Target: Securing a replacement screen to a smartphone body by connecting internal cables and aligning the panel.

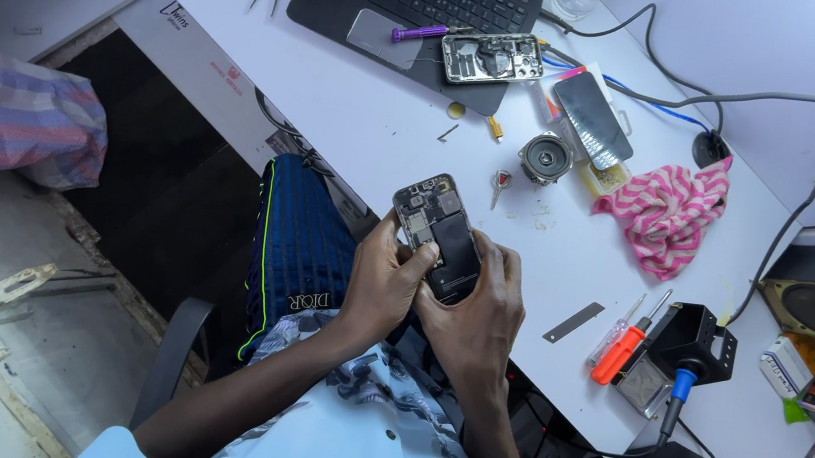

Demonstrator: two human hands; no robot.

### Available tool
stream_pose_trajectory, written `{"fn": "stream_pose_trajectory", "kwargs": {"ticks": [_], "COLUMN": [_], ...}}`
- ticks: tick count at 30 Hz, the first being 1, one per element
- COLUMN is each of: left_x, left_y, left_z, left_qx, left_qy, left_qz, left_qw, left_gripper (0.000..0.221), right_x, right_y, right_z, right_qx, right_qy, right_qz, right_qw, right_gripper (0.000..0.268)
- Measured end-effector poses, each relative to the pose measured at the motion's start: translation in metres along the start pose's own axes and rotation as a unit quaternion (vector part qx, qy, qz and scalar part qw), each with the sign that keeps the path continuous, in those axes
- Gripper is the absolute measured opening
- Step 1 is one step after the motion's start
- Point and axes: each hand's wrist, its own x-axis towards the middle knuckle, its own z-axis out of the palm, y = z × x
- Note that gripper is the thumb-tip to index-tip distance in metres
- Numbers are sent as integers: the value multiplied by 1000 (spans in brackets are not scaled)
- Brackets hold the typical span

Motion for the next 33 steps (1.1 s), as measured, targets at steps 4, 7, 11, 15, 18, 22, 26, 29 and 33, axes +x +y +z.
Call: {"fn": "stream_pose_trajectory", "kwargs": {"ticks": [4, 7, 11, 15, 18, 22, 26, 29, 33], "left_x": [0, -2, -2, 6, 11, 2, 16, 0, -14], "left_y": [5, 15, 30, 18, 1, 1, -5, -21, -17], "left_z": [-3, -4, -11, -26, -34, -38, -39, -41, -33], "left_qx": [9, -9, -43, -30, -68, -72, -103, -116, -164], "left_qy": [-3, -3, -26, -10, -4, -31, -67, -75, -55], "left_qz": [-21, -36, -50, -63, -80, -64, -41, -69, -131], "left_qw": [1000, 999, 997, 997, 994, 995, 992, 988, 976], "left_gripper": [88, 92, 96, 95, 97, 90, 93, 95, 103], "right_x": [4, 5, 8, 42, 104, 225, 294, 303, 291], "right_y": [0, 0, 3, 23, 110, 193, 212, 206, 168], "right_z": [3, 8, 13, -14, -25, -40, -13, 0, -3], "right_qx": [12, 5, 15, 45, 125, -129, -291, -309, -294], "right_qy": [-9, -15, -55, -243, -137, 46, -44, -81, -103], "right_qz": [19, 23, 31, 39, -37, -110, -26, 28, 39], "right_qw": [1000, 1000, 998, 968, 982, 984, 955, 947, 949], "right_gripper": [81, 81, 80, 114, 73, 55, 82, 90, 42]}}
